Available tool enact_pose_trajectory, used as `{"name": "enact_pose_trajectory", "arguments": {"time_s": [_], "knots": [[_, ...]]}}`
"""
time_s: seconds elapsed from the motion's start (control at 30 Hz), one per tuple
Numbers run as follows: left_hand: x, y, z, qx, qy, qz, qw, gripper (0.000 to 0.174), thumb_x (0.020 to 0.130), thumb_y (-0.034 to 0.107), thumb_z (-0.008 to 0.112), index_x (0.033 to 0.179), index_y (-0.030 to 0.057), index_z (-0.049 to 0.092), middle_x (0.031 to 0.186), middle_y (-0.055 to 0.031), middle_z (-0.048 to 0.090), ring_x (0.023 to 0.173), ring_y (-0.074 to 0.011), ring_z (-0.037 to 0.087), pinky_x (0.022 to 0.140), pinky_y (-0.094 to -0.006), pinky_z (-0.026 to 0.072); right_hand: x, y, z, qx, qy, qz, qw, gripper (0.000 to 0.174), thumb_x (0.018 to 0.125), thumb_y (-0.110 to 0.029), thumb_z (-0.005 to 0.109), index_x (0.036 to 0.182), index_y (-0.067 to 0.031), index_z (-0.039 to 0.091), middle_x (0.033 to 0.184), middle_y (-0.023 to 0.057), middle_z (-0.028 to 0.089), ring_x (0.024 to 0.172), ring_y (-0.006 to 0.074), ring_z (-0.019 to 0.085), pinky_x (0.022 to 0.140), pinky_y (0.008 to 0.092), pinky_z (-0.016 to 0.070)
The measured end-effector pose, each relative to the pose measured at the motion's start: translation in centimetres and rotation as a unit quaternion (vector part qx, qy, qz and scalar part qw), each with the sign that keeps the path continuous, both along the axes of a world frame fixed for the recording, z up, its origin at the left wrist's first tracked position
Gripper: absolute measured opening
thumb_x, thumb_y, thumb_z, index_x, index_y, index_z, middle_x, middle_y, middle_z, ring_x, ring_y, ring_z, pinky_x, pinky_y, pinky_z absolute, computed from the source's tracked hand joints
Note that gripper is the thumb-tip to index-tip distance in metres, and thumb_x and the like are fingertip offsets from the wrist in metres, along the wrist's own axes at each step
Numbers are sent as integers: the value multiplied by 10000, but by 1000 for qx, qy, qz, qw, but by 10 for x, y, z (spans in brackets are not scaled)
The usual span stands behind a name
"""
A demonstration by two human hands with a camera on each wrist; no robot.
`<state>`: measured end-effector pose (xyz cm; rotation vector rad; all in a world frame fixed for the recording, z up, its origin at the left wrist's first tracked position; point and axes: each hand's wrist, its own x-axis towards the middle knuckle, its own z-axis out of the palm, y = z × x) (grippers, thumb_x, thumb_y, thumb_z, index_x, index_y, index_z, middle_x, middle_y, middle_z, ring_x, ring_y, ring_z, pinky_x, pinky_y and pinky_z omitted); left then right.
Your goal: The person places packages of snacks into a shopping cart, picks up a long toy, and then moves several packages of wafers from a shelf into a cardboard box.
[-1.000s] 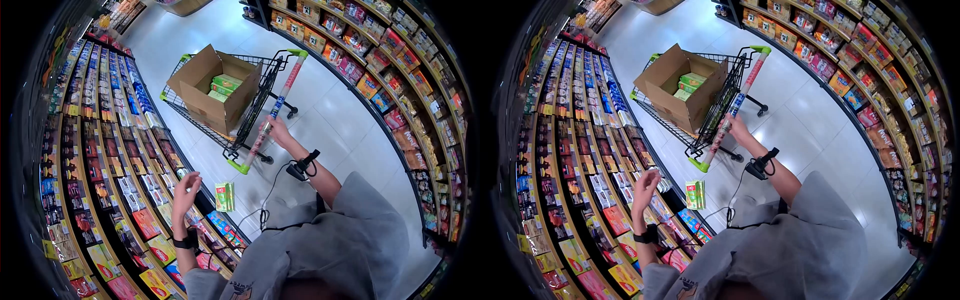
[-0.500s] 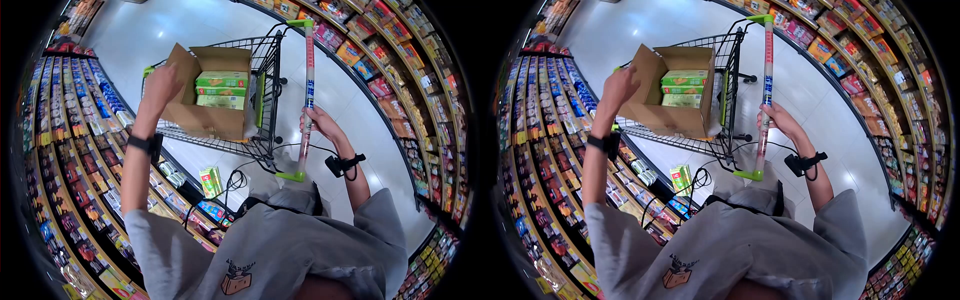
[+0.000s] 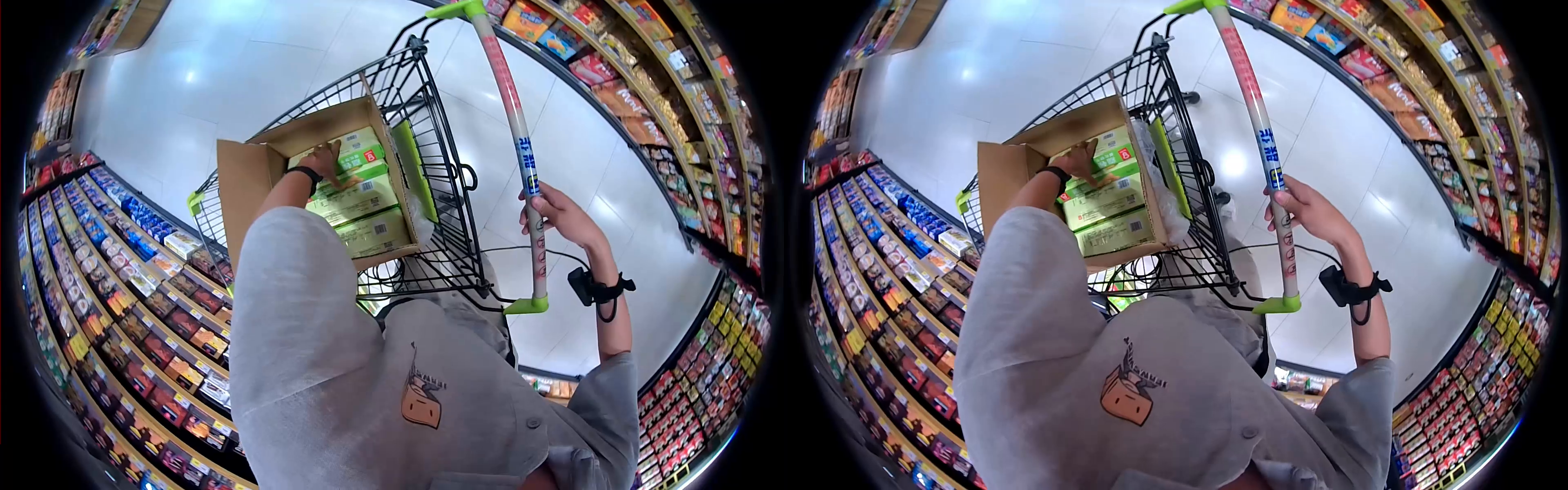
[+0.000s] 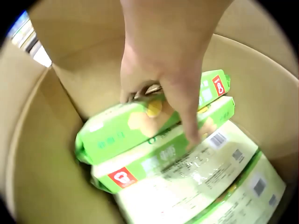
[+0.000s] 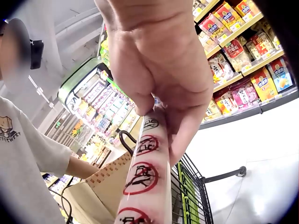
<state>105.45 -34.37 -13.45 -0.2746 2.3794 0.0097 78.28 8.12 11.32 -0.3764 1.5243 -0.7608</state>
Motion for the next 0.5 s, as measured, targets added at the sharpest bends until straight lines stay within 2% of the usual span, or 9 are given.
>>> {"name": "enact_pose_trajectory", "arguments": {"time_s": [0.07, 0.1, 0.13, 0.2, 0.23, 0.27, 0.33, 0.47, 0.5], "knots": [[0, -7, -14, 109, -32, 119, 986, 1152, 481, 496, 890, 1400, 112, 312, 1283, -242, 519, 1223, -363, 499, 987, -383, 456, -2, -4, 0, 6, 0, 8, 1000, 329, 1026, -365, 406, 1183, -88, 487, 912, 58, 650, 814, 179, 671, 704, 311, 523], [-5, -15, -4, 134, -47, 120, 982, 1001, 527, 422, 872, 1352, 95, 407, 1210, -226, 565, 1175, -334, 538, 985, -363, 457, -3, -6, -1, 9, -5, 8, 1000, 324, 1029, -360, 401, 1181, -87, 487, 910, 58, 650, 815, 179, 671, 705, 311, 525], [-2, -27, -9, 136, -51, 122, 982, 1001, 527, 422, 872, 1352, 95, 407, 1210, -226, 565, 1175, -334, 538, 985, -363, 457, -4, -10, -1, 10, -10, 11, 1000, 319, 1031, -354, 396, 1179, -85, 486, 908, 58, 650, 816, 180, 671, 706, 310, 527], [4, -55, -10, 184, 5, 150, 971, 765, 605, 363, 798, 1254, 65, 522, 1167, -216, 607, 1108, -316, 586, 947, -364, 480, -5, -14, 0, 9, -4, 25, 1000, 335, 1027, -371, 403, 1177, -83, 484, 905, 59, 651, 813, 181, 672, 714, 313, 532], [10, -60, -4, 294, 132, 186, 928, 627, 650, 347, 719, 1178, 38, 586, 1098, -228, 644, 1017, -340, 623, 898, -384, 501, -6, -15, 0, 10, -10, 23, 1000, 342, 1028, -365, 407, 1185, -71, 480, 907, 56, 645, 811, 173, 671, 695, 298, 529], [8, -68, 4, 209, 111, 135, 962, 621, 670, 361, 704, 1180, 30, 583, 1065, -233, 659, 970, -363, 636, 876, -397, 509, -7, -15, 0, 13, -14, 20, 1000, 349, 1029, -359, 411, 1192, -58, 477, 910, 54, 638, 810, 164, 670, 675, 283, 526], [8, -69, 15, 195, 134, 136, 962, 705, 682, 345, 710, 1257, -10, 512, 1032, -280, 634, 967, -362, 633, 856, -405, 509, -5, -15, -1, 11, -12, 21, 1000, 356, 1025, -381, 413, 1183, -70, 487, 904, 51, 641, 814, 163, 671, 680, 286, 521], [12, -48, 18, 150, 84, 186, 967, 788, 703, 410, 713, 1316, -3, 441, 1055, -288, 626, 1003, -392, 612, 876, -435, 497, -4, -19, 1, 14, -5, 25, 1000, 371, 1014, -418, 424, 1173, -92, 497, 899, 45, 642, 813, 156, 669, 686, 284, 512], [16, -38, 17, 102, 98, 148, 979, 847, 694, 453, 723, 1344, 12, 405, 1114, -285, 607, 1053, -402, 588, 891, -463, 486, -4, -19, 0, 12, -8, 23, 1000, 377, 1009, -431, 430, 1171, -98, 499, 900, 43, 642, 813, 154, 668, 687, 283, 510]]}}
